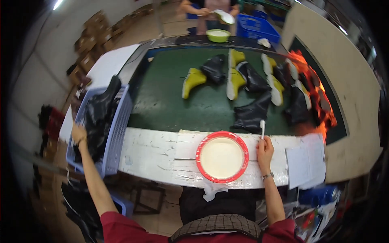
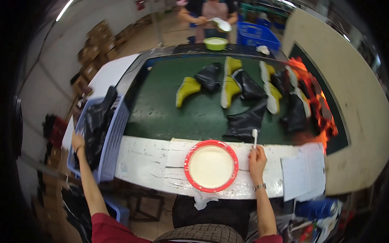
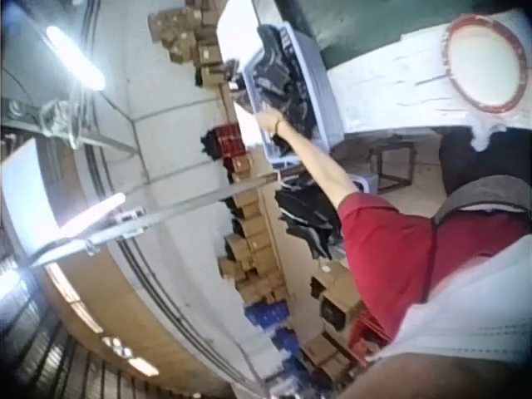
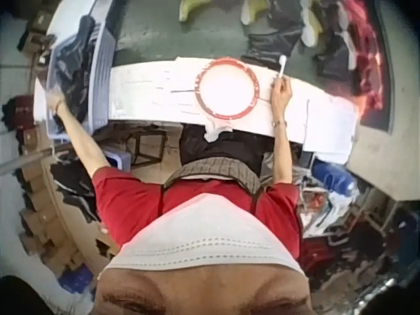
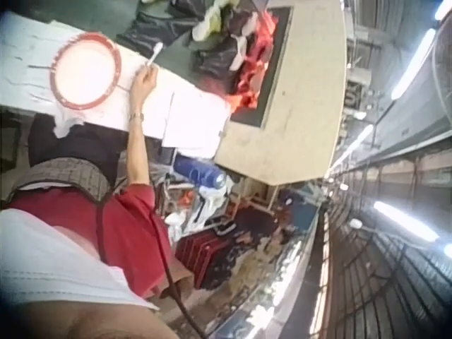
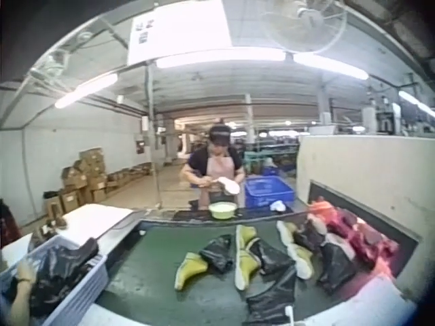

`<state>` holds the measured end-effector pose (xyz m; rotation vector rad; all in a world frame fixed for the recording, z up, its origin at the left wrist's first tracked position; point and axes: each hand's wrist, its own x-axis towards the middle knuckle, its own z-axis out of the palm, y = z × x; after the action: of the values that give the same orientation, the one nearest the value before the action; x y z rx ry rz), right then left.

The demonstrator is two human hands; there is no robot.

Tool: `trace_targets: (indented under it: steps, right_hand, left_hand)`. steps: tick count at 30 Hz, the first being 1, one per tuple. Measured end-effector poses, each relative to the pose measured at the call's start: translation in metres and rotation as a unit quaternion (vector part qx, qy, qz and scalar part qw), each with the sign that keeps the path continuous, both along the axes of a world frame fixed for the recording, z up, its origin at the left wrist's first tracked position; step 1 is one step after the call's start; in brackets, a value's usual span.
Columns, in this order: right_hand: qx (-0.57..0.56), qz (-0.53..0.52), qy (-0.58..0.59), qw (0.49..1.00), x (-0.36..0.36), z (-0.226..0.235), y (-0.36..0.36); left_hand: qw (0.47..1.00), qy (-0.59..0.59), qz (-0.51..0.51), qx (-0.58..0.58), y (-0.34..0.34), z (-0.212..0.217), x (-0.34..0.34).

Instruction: The worker applies white glue to the bottom and inner edges of black leather shoes using a small brush, then places them onto a conveyor belt.

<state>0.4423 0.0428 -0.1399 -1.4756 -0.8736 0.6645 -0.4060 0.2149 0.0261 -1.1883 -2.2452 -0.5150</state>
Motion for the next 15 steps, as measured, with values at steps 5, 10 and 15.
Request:
trace_targets:
  steps: [5,10,15]
  right_hand:
    - [0.017,-0.051,0.004,0.999,0.01,0.005,-0.01]
    - [0.061,-0.018,0.011,0.998,0.007,-0.006,0.0]
    - [0.04,-0.037,0.006,0.999,0.009,0.004,-0.012]
  left_hand:
    - [0.958,-0.086,0.137,-0.238,0.0,-0.057,0.035]
    - [0.989,0.049,0.123,-0.061,-0.04,0.023,-0.047]
    - [0.985,0.051,0.052,0.153,-0.064,0.084,0.01]
